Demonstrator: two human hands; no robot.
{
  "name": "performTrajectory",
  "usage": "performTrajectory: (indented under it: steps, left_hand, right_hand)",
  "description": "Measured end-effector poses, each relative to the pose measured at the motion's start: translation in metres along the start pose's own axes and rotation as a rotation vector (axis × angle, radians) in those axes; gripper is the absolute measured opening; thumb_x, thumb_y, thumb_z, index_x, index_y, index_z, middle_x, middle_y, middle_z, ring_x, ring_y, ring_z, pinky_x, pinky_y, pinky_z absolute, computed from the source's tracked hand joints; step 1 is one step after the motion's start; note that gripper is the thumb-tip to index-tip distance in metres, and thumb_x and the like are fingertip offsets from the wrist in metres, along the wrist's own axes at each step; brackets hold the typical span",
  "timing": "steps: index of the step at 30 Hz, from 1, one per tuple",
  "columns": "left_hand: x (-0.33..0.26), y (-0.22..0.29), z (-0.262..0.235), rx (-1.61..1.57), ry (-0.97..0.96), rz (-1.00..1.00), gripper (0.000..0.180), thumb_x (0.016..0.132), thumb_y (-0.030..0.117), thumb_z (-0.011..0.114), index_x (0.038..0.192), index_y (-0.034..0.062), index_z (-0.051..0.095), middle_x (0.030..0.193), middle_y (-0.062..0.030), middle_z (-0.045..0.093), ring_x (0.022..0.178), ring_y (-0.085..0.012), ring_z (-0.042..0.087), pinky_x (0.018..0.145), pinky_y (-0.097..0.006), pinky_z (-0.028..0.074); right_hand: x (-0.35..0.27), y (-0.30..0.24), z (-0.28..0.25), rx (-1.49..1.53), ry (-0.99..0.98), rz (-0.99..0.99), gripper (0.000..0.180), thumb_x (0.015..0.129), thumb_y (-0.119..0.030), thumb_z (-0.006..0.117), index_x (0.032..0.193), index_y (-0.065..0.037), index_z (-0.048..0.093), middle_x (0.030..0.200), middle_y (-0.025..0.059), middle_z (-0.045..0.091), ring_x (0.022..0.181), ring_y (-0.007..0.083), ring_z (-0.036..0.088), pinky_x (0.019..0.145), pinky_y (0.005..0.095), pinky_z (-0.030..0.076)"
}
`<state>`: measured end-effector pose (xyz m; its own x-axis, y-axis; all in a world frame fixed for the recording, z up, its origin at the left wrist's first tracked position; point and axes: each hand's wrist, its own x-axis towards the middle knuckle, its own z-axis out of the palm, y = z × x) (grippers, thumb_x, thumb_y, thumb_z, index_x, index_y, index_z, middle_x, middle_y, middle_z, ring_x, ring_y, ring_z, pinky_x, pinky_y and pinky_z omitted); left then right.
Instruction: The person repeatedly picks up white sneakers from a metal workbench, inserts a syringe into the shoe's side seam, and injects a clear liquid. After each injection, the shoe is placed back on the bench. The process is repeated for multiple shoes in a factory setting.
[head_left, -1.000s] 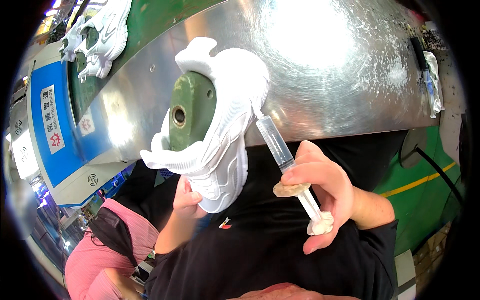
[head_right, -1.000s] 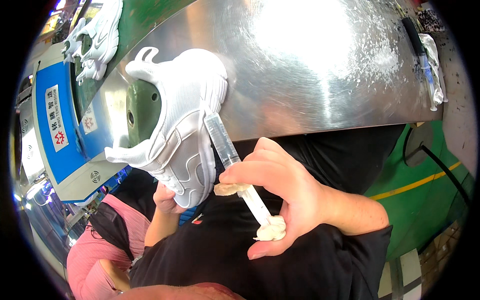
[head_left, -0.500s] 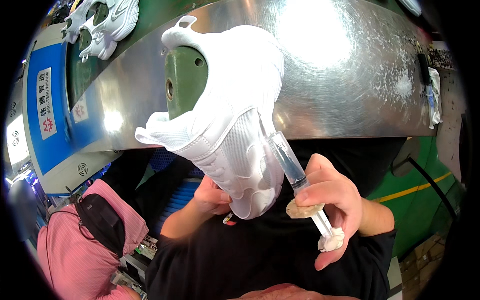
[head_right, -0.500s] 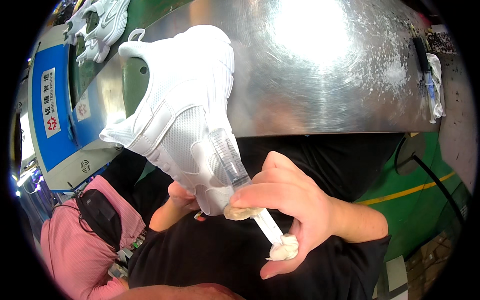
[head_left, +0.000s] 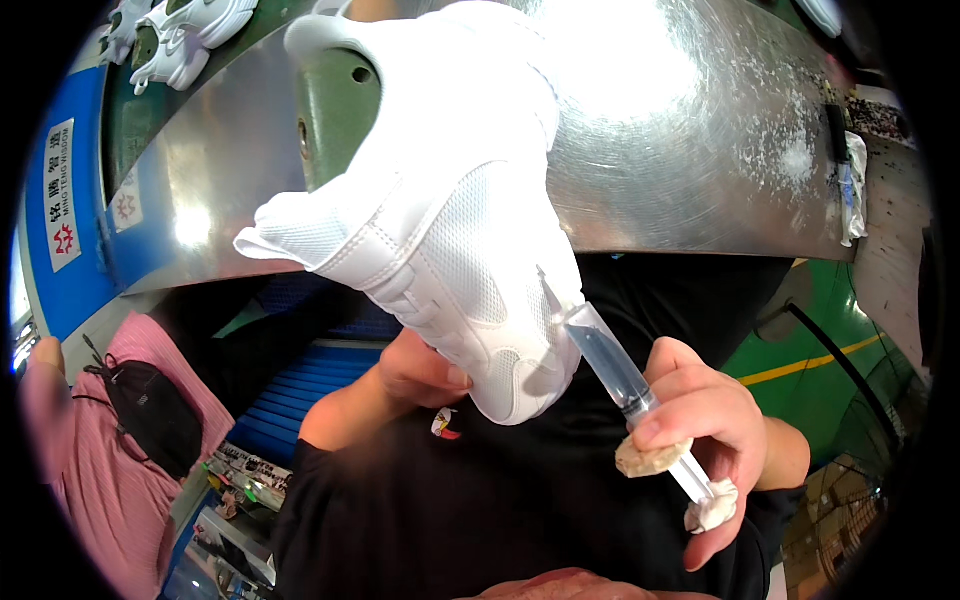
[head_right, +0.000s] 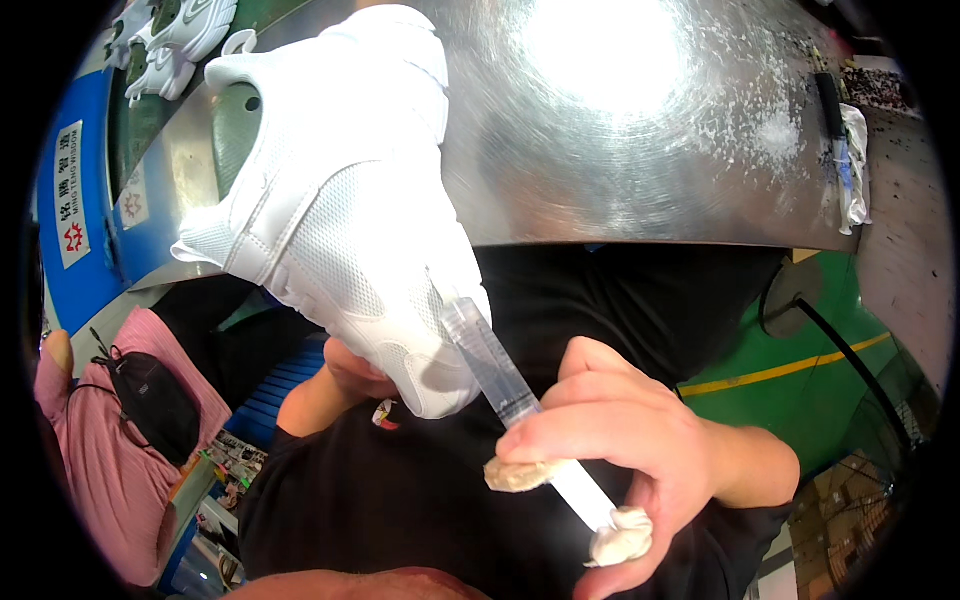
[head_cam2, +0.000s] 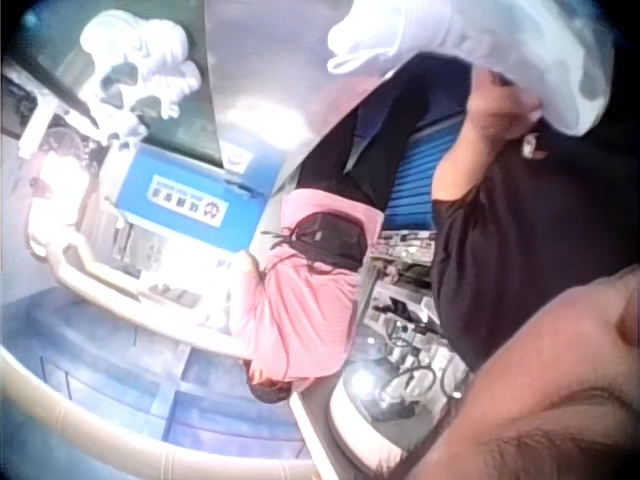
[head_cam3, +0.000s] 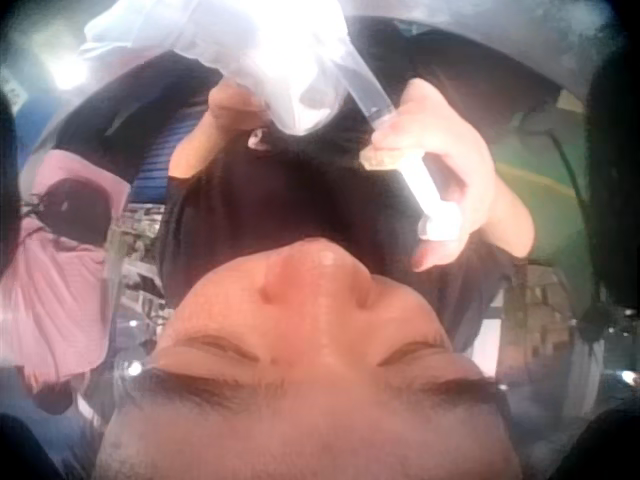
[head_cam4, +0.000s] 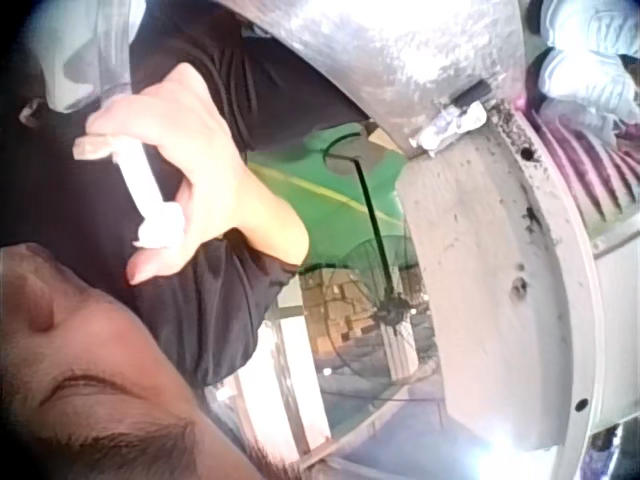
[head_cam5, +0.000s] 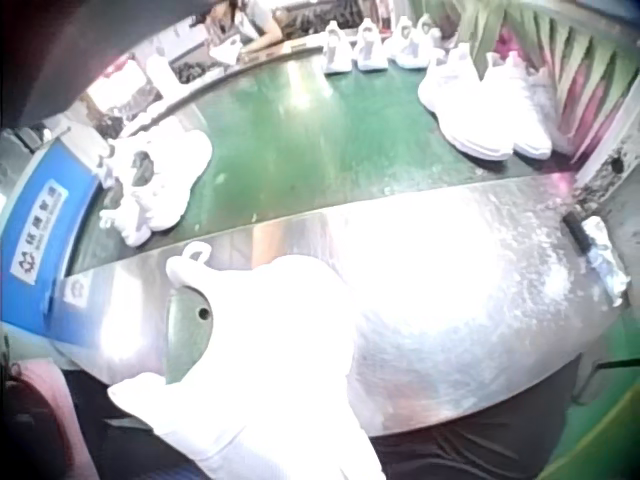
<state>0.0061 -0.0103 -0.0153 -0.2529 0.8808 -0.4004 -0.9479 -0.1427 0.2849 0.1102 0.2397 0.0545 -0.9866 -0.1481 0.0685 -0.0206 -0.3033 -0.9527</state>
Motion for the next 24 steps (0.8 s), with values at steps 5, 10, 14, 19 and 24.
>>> performTrajectory:
  steps: [5,10,14,19,24]
  left_hand:
    - [0.007,0.000,-0.004,0.158,-0.051,-0.035,0.057,0.077,0.009,0.059,0.131,0.0022,0.043,0.128,-0.0115,0.053,0.117,-0.0243,0.051,0.100,-0.038,0.040]
    - [0.014,0.000,-0.015,0.977,-0.215,0.238,0.064,0.069,-0.009,0.059,0.131,0.0010,0.044,0.126,-0.0123,0.054,0.119,-0.0268,0.049,0.100,-0.037,0.039]
    - [0.025,-0.012,-0.003,0.713,-0.244,0.288,0.055,0.074,-0.012,0.056,0.127,0.0015,0.048,0.125,-0.0120,0.055,0.116,-0.0262,0.052,0.099,-0.037,0.040]
    - [0.052,-0.017,0.018,-0.097,-0.281,-0.004,0.047,0.081,-0.009,0.055,0.126,0.0010,0.049,0.124,-0.0133,0.055,0.116,-0.0272,0.052,0.099,-0.038,0.042]
    - [0.083,-0.014,0.035,-0.220,-0.408,-0.052,0.043,0.084,-0.007,0.054,0.127,0.0001,0.048,0.123,-0.0154,0.055,0.116,-0.0285,0.053,0.099,-0.040,0.044]
  right_hand:
    - [-0.014,-0.021,-0.006,-0.052,-0.067,0.070,0.084,0.052,-0.058,0.082,0.111,-0.004,0.058,0.090,0.0070,0.060,0.070,0.0152,0.042,0.062,0.0261,0.028]
    - [-0.030,-0.041,-0.002,-0.088,-0.046,0.129,0.082,0.051,-0.059,0.082,0.108,-0.005,0.060,0.090,0.0073,0.060,0.069,0.0157,0.042,0.060,0.0265,0.029]
    - [-0.038,-0.061,-0.003,-0.165,-0.059,0.169,0.081,0.051,-0.061,0.081,0.107,-0.006,0.061,0.090,0.0070,0.060,0.069,0.0163,0.043,0.059,0.0268,0.030]
    - [-0.049,-0.087,0.004,-0.300,-0.007,0.210,0.078,0.054,-0.060,0.080,0.108,-0.008,0.061,0.090,0.0066,0.060,0.069,0.0169,0.043,0.061,0.0274,0.030]
    - [-0.059,-0.099,0.004,-0.461,0.015,0.190,0.077,0.055,-0.058,0.081,0.111,-0.009,0.059,0.093,0.0064,0.059,0.071,0.0174,0.042,0.063,0.0285,0.030]
